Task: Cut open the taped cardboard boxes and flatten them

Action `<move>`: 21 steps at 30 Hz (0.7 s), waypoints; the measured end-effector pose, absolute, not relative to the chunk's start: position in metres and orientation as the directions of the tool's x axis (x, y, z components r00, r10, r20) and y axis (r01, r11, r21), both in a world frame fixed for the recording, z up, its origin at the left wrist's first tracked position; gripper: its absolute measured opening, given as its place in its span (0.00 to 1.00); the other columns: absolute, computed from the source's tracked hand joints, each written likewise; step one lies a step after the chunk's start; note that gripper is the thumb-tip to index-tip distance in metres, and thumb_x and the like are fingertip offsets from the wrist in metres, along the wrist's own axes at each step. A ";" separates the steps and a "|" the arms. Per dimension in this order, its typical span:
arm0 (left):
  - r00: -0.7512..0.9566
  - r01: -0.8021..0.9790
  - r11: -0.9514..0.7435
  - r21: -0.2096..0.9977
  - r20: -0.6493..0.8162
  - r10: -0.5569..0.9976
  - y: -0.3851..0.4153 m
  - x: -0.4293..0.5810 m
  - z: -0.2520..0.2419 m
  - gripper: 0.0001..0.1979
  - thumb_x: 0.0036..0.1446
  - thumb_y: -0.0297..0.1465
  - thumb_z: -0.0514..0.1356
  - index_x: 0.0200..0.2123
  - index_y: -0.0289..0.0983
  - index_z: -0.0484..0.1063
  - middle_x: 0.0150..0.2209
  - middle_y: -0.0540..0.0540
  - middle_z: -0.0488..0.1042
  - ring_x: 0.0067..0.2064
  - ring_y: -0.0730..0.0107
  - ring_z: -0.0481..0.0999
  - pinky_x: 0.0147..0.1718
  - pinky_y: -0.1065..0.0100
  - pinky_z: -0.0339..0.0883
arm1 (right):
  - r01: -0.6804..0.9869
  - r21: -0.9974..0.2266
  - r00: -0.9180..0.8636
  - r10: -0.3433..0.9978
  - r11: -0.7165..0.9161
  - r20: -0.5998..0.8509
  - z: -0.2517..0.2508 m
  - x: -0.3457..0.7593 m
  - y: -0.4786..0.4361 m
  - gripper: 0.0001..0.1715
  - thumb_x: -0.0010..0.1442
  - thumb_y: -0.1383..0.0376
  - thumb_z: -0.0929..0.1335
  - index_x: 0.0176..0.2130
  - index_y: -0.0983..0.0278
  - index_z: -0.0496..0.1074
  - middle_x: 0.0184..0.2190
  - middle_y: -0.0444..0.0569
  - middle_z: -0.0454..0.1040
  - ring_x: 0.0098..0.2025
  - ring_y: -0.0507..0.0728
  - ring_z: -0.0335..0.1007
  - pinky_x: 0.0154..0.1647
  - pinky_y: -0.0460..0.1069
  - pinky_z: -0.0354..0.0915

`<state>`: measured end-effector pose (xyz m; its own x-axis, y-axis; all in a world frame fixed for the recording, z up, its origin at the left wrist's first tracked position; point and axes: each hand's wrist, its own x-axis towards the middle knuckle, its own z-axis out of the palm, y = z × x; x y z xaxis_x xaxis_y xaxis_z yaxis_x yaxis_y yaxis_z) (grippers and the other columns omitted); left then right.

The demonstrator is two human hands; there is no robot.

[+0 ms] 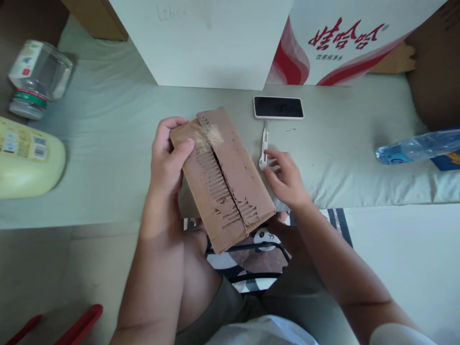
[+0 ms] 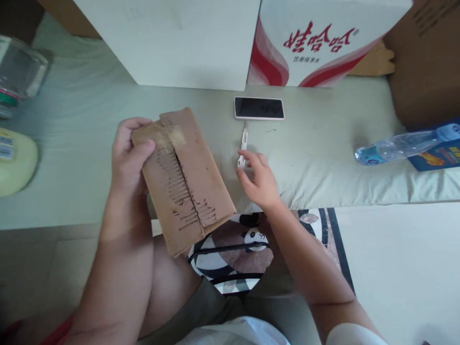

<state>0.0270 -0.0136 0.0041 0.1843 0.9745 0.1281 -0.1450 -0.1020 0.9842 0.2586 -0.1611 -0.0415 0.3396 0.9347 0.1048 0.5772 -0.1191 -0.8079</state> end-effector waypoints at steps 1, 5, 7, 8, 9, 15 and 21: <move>0.198 -0.144 -0.097 0.985 0.125 0.972 -0.013 0.027 0.003 0.34 0.37 0.54 0.79 0.42 0.42 0.76 0.36 0.48 0.74 0.34 0.68 0.67 0.33 0.66 0.62 | 0.655 -0.742 0.338 0.934 -0.145 0.116 -0.047 0.260 -0.158 0.29 0.63 0.53 0.68 0.61 0.59 0.73 0.54 0.59 0.74 0.53 0.66 0.73 0.56 0.65 0.73; 0.203 -0.163 -0.083 0.983 0.115 0.972 -0.012 0.026 0.000 0.32 0.39 0.51 0.79 0.43 0.42 0.76 0.36 0.48 0.73 0.33 0.68 0.67 0.32 0.66 0.61 | 0.816 -0.546 0.292 0.950 -0.188 0.108 -0.058 0.262 -0.151 0.20 0.63 0.53 0.68 0.49 0.60 0.79 0.55 0.62 0.72 0.55 0.71 0.70 0.61 0.70 0.68; 0.203 -0.151 -0.081 0.985 0.111 0.973 -0.013 0.026 0.000 0.31 0.40 0.51 0.78 0.43 0.43 0.76 0.36 0.48 0.73 0.33 0.68 0.67 0.33 0.66 0.61 | 0.835 -0.481 0.345 0.936 -0.269 0.075 -0.056 0.262 -0.149 0.15 0.63 0.55 0.67 0.39 0.62 0.78 0.47 0.63 0.74 0.52 0.71 0.70 0.58 0.70 0.69; 0.203 -0.145 -0.083 0.986 0.111 0.973 -0.013 0.027 0.000 0.31 0.40 0.51 0.78 0.43 0.43 0.75 0.36 0.48 0.73 0.33 0.67 0.68 0.33 0.66 0.61 | 0.834 -0.455 0.377 0.924 -0.311 0.060 -0.055 0.262 -0.149 0.13 0.63 0.56 0.67 0.38 0.62 0.76 0.44 0.62 0.75 0.51 0.72 0.71 0.56 0.69 0.69; 0.204 -0.144 -0.082 0.986 0.110 0.973 -0.014 0.027 0.001 0.31 0.40 0.51 0.78 0.43 0.43 0.75 0.37 0.48 0.73 0.34 0.67 0.68 0.33 0.65 0.62 | 0.830 -0.439 0.404 0.913 -0.344 0.048 -0.053 0.263 -0.148 0.12 0.62 0.57 0.67 0.39 0.62 0.75 0.41 0.62 0.75 0.49 0.72 0.71 0.54 0.68 0.70; 0.183 -0.184 -0.077 0.980 0.111 0.977 -0.016 0.031 0.006 0.28 0.39 0.46 0.80 0.41 0.41 0.76 0.35 0.48 0.74 0.34 0.68 0.68 0.33 0.66 0.62 | 0.813 -0.481 0.385 0.923 -0.329 0.020 -0.048 0.272 -0.149 0.11 0.60 0.57 0.66 0.38 0.60 0.74 0.34 0.56 0.77 0.38 0.66 0.72 0.41 0.59 0.68; 0.130 -0.137 -0.122 0.983 0.140 0.982 -0.023 0.042 0.001 0.23 0.45 0.44 0.75 0.41 0.42 0.75 0.35 0.49 0.74 0.33 0.66 0.69 0.33 0.64 0.64 | 0.620 -0.730 0.487 0.871 -0.289 0.068 -0.012 0.269 -0.158 0.19 0.68 0.60 0.63 0.57 0.56 0.69 0.26 0.43 0.71 0.26 0.59 0.66 0.32 0.54 0.63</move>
<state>0.0424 -0.0231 0.0015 0.1300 0.9815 0.1403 -0.1373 -0.1223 0.9829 0.2688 -0.1585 -0.0116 0.4870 0.8707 0.0681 0.6196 -0.2895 -0.7296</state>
